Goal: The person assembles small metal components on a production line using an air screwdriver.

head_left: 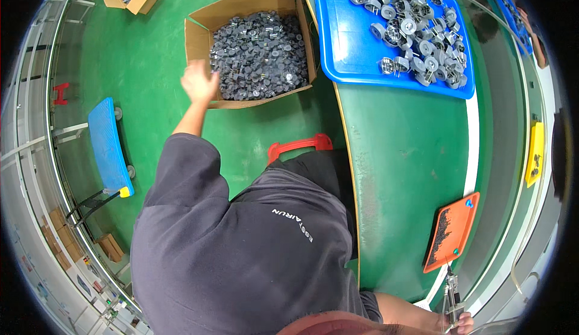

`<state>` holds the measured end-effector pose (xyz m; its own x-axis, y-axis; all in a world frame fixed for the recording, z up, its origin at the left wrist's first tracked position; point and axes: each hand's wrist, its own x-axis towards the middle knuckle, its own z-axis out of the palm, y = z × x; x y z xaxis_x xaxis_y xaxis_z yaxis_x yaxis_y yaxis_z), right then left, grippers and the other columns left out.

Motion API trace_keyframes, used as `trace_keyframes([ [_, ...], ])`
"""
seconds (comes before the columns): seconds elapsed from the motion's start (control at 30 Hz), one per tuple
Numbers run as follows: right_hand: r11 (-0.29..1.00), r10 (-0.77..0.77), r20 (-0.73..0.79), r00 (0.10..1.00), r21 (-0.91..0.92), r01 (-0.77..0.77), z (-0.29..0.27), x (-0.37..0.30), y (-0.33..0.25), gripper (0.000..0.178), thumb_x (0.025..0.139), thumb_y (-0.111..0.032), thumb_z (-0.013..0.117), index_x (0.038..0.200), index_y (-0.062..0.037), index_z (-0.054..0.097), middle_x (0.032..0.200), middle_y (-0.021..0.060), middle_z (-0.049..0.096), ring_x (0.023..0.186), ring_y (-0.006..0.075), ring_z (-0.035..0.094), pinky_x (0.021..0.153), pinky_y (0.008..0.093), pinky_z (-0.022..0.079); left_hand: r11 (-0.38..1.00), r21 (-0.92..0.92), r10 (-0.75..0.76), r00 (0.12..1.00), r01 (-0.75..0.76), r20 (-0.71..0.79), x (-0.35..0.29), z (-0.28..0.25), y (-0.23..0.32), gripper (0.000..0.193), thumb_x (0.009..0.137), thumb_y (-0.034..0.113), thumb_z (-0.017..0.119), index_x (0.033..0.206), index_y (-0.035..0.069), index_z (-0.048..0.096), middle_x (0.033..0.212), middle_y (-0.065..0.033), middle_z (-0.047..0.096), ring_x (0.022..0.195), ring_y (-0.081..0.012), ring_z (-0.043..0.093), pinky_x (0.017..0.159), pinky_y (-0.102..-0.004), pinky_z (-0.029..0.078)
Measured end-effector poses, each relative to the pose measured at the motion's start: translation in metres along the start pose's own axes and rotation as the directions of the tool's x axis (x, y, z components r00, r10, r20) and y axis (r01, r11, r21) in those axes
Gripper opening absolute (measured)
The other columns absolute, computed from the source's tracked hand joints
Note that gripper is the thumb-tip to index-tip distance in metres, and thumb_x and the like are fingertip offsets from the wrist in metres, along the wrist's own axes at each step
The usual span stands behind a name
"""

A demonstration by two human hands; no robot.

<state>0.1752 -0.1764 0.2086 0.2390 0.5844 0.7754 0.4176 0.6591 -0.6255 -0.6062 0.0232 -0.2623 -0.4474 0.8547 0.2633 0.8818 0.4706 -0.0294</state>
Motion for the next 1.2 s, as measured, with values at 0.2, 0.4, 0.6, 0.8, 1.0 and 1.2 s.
trace_keyframes([
  [0.2, 0.471, -0.015, -0.205, 0.979, 0.862, 0.188, -0.025, -0.021, 0.057, 0.051, 0.113, -0.043, 0.026, 0.100, -0.0037, 0.056, 0.060, 0.0083, 0.047, 0.042, 0.0215, 0.043, 0.037, 0.0365, 0.042, 0.520, -0.044, -0.524, 0.359, 0.853, 0.772, 0.016, 0.067, -0.144, 0.084, 0.095, 0.059, 0.062, 0.156, 0.009, 0.035, 0.154, -0.0142, 0.047, 0.121, -0.0376, 0.063, 0.102, -0.0634, 0.048],
  [0.4, 0.993, 0.061, -0.052, 0.997, 0.103, -0.056, 0.003, -0.002, 0.008, 0.051, 0.113, -0.044, 0.028, 0.100, -0.0044, 0.057, 0.061, 0.0098, 0.051, 0.041, 0.0217, 0.044, 0.037, 0.0365, 0.042, 0.295, -0.328, -0.471, 0.436, 0.897, 0.767, -0.037, 0.054, -0.070, 0.054, 0.107, 0.043, 0.050, 0.131, -0.004, 0.060, 0.123, -0.0189, 0.067, 0.089, -0.0330, 0.075, 0.057, -0.0451, 0.063],
  [0.6, 0.876, 0.038, -0.206, 0.978, 0.478, 0.066, -0.006, -0.011, 0.013, 0.049, 0.113, -0.042, 0.029, 0.103, -0.0037, 0.058, 0.061, 0.0098, 0.051, 0.042, 0.0225, 0.046, 0.037, 0.0366, 0.043, 0.635, -0.244, -0.424, 0.595, 0.733, 0.683, -0.033, 0.052, -0.064, 0.047, 0.107, 0.036, 0.051, 0.116, -0.008, 0.066, 0.101, -0.0195, 0.072, 0.067, -0.0286, 0.074, 0.055, -0.0387, 0.062],
  [0.8, 0.997, 0.033, -0.052, 0.998, 0.077, -0.029, -0.007, -0.010, 0.001, 0.047, 0.114, -0.041, 0.030, 0.103, -0.0028, 0.057, 0.064, 0.0117, 0.055, 0.042, 0.0239, 0.048, 0.040, 0.0372, 0.045, 0.690, -0.251, -0.388, 0.639, 0.679, 0.664, -0.070, 0.046, -0.053, 0.049, 0.108, 0.038, 0.048, 0.102, -0.007, 0.068, 0.079, -0.0171, 0.074, 0.061, -0.0275, 0.073, 0.057, -0.0397, 0.060],
  [1.0, 0.995, 0.024, -0.074, 0.997, 0.093, -0.017, -0.002, -0.012, -0.004, 0.050, 0.114, -0.042, 0.027, 0.102, -0.0032, 0.055, 0.064, 0.0106, 0.052, 0.041, 0.0236, 0.046, 0.041, 0.0373, 0.045, 0.624, -0.230, -0.407, 0.562, 0.747, 0.720, -0.115, 0.048, -0.022, 0.045, 0.108, 0.036, 0.045, 0.101, -0.004, 0.066, 0.072, -0.0148, 0.072, 0.065, -0.0289, 0.073, 0.068, -0.0426, 0.059],
  [1.2, 0.998, 0.043, 0.032, 0.999, 0.049, -0.044, -0.012, -0.006, -0.001, 0.051, 0.114, -0.043, 0.024, 0.101, -0.0035, 0.053, 0.063, 0.0108, 0.048, 0.038, 0.0223, 0.043, 0.041, 0.0377, 0.045, 0.825, -0.174, -0.508, 0.840, 0.538, 0.188, -0.146, 0.033, 0.033, 0.051, 0.097, 0.026, 0.062, 0.140, 0.000, 0.050, 0.131, -0.0233, 0.063, 0.124, -0.0317, 0.061, 0.107, -0.0490, 0.045],
])
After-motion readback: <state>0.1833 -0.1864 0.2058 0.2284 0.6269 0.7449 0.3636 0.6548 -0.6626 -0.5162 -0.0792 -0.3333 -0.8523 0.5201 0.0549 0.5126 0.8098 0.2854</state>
